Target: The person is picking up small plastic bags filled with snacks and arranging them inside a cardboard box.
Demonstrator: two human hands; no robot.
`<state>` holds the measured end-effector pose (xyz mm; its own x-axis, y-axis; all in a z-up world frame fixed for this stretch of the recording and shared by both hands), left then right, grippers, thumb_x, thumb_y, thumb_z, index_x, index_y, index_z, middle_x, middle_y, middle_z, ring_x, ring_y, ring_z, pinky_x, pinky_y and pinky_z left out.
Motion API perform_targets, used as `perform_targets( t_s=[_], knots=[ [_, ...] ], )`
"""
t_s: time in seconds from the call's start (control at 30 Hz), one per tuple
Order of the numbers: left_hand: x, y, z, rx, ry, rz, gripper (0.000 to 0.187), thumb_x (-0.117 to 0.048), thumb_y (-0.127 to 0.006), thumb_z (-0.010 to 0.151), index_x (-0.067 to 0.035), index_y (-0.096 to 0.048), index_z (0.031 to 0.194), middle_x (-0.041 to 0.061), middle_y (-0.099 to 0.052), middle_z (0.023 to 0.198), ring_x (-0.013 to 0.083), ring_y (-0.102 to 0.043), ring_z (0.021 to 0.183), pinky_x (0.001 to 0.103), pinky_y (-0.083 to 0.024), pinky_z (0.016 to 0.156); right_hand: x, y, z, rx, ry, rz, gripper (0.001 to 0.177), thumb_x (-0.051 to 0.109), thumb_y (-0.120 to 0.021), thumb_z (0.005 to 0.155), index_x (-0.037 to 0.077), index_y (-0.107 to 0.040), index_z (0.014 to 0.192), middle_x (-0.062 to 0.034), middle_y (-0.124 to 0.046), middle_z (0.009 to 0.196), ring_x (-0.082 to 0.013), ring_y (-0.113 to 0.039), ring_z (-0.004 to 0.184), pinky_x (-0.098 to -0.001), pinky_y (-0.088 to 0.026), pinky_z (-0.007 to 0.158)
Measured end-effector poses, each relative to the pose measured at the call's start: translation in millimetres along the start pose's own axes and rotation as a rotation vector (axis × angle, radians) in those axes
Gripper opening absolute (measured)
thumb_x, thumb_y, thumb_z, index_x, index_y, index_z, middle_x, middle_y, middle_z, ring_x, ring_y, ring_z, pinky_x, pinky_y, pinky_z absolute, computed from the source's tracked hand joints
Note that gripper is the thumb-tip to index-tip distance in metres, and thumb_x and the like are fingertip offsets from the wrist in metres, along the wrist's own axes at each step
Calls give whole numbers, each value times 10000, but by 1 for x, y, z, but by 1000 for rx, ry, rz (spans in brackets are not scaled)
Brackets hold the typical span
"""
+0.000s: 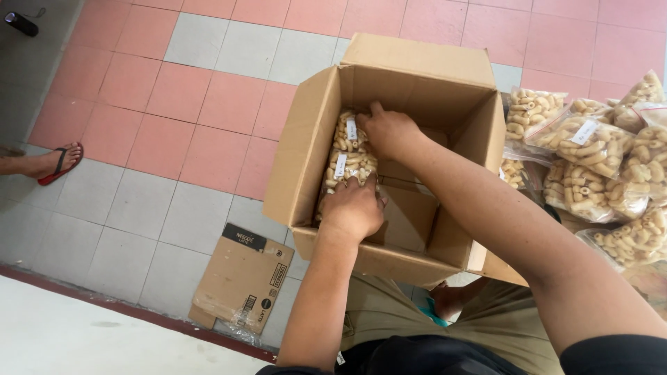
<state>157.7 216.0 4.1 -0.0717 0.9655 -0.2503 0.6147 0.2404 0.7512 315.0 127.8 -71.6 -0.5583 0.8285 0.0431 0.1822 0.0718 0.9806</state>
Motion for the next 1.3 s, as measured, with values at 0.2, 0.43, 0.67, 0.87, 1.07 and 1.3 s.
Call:
perform_targets(
  t_s=[0.2, 0.43, 0.67, 0.87, 1.07, 1.3],
  knots=[
    [5, -10, 11, -4, 18, 13, 680, -458, -394, 1036, -116, -313, 1617, 231, -505, 1448, 449, -462, 1379, 608, -434, 1066, -2, 0, -2, -68, -16, -47, 626, 381, -816, 836, 55, -603, 1326, -179, -566, 1216, -421, -745, 939, -505, -640, 732],
    [5, -9, 12, 6, 29, 24, 694, -474, -384, 1029, -135, -304, 1629, 216, -506, 1454, 442, -466, 1375, 610, -437, 1057, -2, 16, -6, 40, -79, 63, 571, 456, -759, 886, 67, -522, 1231, -200, -717, 1039, -451, -757, 946, -522, -619, 762],
    [8, -11, 16, -71, 32, -20, 664, -439, -383, 1017, -108, -353, 1591, 224, -531, 1412, 456, -506, 1335, 617, -465, 1010, -3, 12, -1, 138, -28, 114, 518, 421, -696, 925, 71, -570, 1286, -237, -750, 1069, -467, -743, 1011, -540, -611, 797],
    [10, -5, 19, -254, 29, -16, 617, -394, -458, 1019, -61, -415, 1537, 224, -546, 1372, 459, -555, 1280, 611, -504, 967, 4, 48, -17, 83, 29, 86, 477, 410, -677, 934, 76, -610, 1269, -219, -759, 1078, -456, -745, 1021, -540, -612, 806],
    [-6, 33, -19, -406, 0, -49, 502, -253, -475, 1014, -16, -491, 1457, 228, -520, 1381, 468, -618, 1199, 618, -550, 919, 17, 113, -85, -37, 85, 147, 391, 372, -656, 954, 94, -600, 1223, -171, -726, 1046, -439, -745, 955, -539, -611, 755],
    [-60, 59, -92, -584, -170, -183, 453, -172, -463, 1047, 8, -489, 1462, 293, -437, 1501, 545, -553, 1263, 635, -513, 972, 1, 183, -240, -361, 85, 563, 344, 202, -689, 951, -2, -568, 1201, -220, -668, 1081, -454, -706, 997, -597, -577, 782]
  ],
)
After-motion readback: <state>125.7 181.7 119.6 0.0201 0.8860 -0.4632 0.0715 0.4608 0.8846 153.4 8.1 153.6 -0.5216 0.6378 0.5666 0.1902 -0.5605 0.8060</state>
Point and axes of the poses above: each hand's wrist, its own z-axis towards the middle knuckle, its own y-axis out of the back of the hand, x = y × z, the point moved 3 cm from there along z, towards the middle knuckle
